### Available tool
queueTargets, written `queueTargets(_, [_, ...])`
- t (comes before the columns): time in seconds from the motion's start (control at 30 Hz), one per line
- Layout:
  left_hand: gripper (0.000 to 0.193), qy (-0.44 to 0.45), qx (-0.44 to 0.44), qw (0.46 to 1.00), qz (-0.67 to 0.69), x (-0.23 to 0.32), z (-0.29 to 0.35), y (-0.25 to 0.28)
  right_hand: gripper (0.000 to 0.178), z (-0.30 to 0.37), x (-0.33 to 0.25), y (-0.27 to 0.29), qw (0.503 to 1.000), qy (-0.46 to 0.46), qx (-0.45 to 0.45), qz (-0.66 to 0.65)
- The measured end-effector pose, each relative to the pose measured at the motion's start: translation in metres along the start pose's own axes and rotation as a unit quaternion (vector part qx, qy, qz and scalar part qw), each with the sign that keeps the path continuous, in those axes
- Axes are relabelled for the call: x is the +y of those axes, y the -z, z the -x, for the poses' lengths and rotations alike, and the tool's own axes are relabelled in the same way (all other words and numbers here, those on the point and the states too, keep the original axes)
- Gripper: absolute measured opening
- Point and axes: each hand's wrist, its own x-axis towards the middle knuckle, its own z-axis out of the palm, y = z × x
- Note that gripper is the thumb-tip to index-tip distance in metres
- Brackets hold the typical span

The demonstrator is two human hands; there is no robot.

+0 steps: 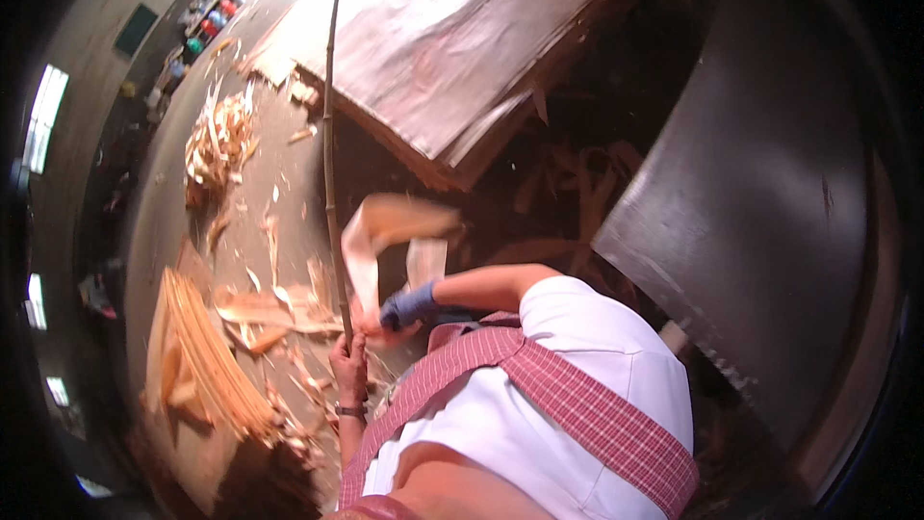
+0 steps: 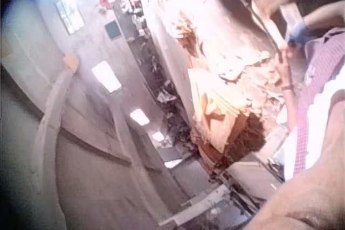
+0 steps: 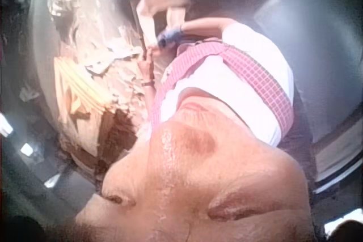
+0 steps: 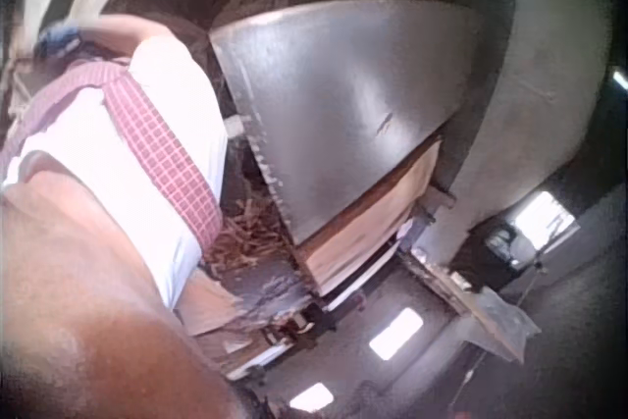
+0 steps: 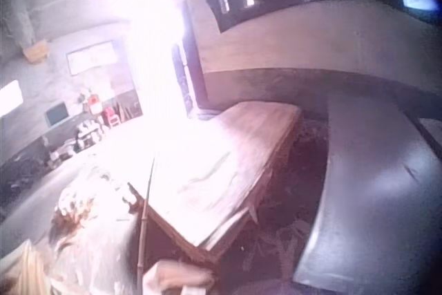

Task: The person handles sheets of wood veneer on a large table, uses a utility knife to cut out specific sections, and applies strips of tape to the surface of the veneer sheets.

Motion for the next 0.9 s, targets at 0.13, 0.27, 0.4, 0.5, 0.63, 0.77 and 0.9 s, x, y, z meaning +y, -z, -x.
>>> queueTargets(0.13, [0.027, -0.01, -0.018, 0.997, -0.072, 0.013, -0.165, 0.049, 0.017, -0.052, -0.014, 0.089, 0.988, -0.069, 0.092, 0.105])
queueTargets(0.27, [0.023, 0.008, -0.042, 0.999, -0.016, 0.029, -0.304, 0.073, 0.047, -0.045, -0.098, 0.203, 0.849, -0.258, 0.384, 0.255])
queueTargets(0.4, [0.021, 0.034, -0.147, 0.988, 0.042, 0.047, -0.448, 0.052, 0.046, -0.005, -0.001, 0.319, 0.804, -0.348, 0.48, 0.055])
queueTargets(0.5, [0.022, 0.071, -0.191, 0.978, 0.042, 0.053, -0.535, 0.036, 0.043, -0.005, -0.003, 0.365, 0.781, -0.403, 0.441, 0.18])
queueTargets(0.63, [0.023, -0.023, -0.23, 0.972, -0.052, 0.062, -0.631, 0.001, 0.033, -0.032, 0.035, 0.423, 0.744, -0.365, 0.559, 0.036])
queueTargets(0.77, [0.024, 0.082, -0.302, 0.949, 0.03, 0.07, -0.721, -0.023, 0.038, -0.026, 0.071, 0.351, 0.538, -0.289, 0.71, -0.351])
queueTargets(0.9, [0.02, 0.107, -0.367, 0.924, 0.028, 0.104, -0.801, -0.065, 0.045, 0.006, 0.056, 0.142, 0.44, -0.72, 0.526, -0.11])
